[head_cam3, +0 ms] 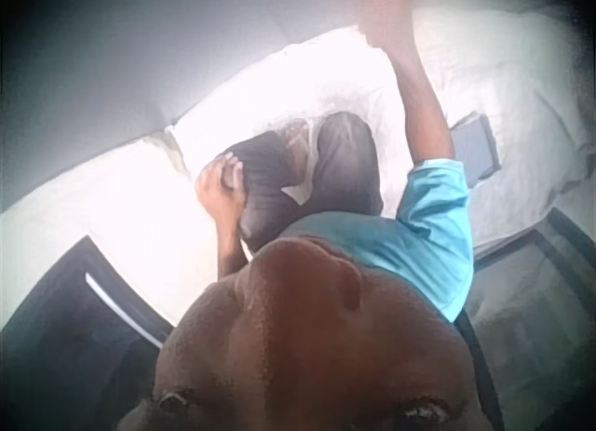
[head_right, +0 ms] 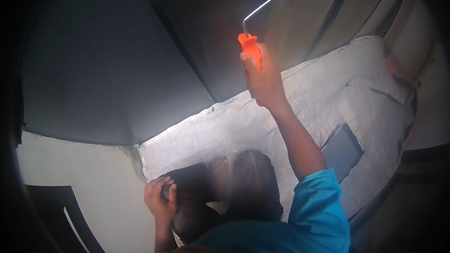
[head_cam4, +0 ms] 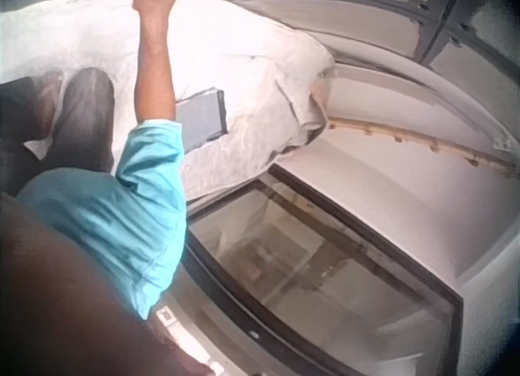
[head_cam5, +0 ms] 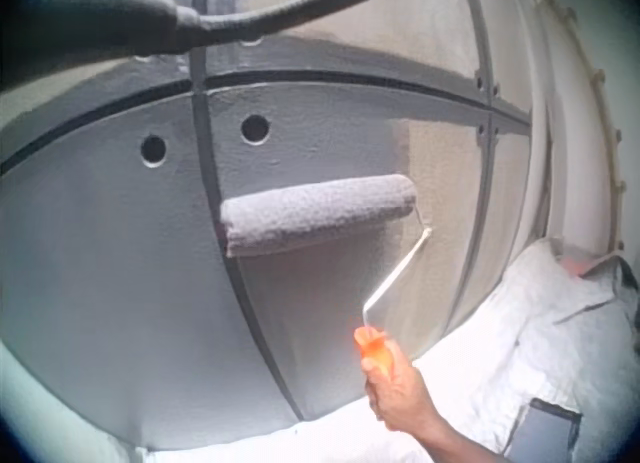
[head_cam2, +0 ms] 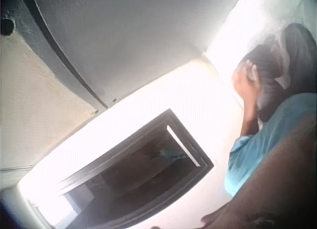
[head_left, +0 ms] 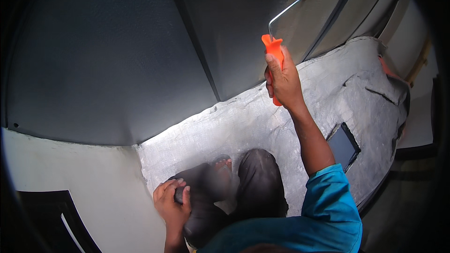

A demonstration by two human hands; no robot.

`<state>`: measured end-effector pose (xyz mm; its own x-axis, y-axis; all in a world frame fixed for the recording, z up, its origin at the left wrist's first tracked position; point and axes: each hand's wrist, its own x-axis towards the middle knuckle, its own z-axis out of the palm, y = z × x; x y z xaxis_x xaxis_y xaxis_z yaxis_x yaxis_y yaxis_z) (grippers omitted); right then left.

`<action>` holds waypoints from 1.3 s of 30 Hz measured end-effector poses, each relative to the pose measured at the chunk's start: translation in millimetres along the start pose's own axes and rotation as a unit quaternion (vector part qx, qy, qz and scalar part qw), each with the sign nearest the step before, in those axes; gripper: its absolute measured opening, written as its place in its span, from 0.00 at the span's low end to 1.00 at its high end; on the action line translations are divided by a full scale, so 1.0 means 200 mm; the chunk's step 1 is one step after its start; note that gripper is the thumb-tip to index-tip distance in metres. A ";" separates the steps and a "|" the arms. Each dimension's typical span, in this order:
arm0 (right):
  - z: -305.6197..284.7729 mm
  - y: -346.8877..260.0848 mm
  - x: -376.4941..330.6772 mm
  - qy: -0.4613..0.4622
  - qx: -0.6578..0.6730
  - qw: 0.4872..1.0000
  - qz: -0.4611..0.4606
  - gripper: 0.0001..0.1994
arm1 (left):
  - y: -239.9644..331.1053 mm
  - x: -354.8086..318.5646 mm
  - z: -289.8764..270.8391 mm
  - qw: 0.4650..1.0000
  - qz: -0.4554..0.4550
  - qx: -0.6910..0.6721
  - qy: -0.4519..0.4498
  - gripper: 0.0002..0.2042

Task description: The person uses a paint roller to apply paint to interior walls and an exterior wall. They move between rooms and outside, loading the roller from a paint tray and applying paint in long strokes.

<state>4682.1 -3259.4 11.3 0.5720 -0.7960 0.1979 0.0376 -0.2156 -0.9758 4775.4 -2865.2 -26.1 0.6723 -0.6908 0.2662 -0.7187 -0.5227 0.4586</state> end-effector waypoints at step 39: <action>-0.28 1.22 -0.72 -0.127 0.072 0.898 0.415 0.23 | -0.01 -0.09 -0.05 0.996 -0.044 -0.046 -0.058 0.10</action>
<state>4562.8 -3229.6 -250.9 0.6190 -0.4907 -0.6132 -0.3929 0.4826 -0.7828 4766.7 -2847.1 -22.8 0.7023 -0.7009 0.1244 -0.6354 -0.5386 0.5533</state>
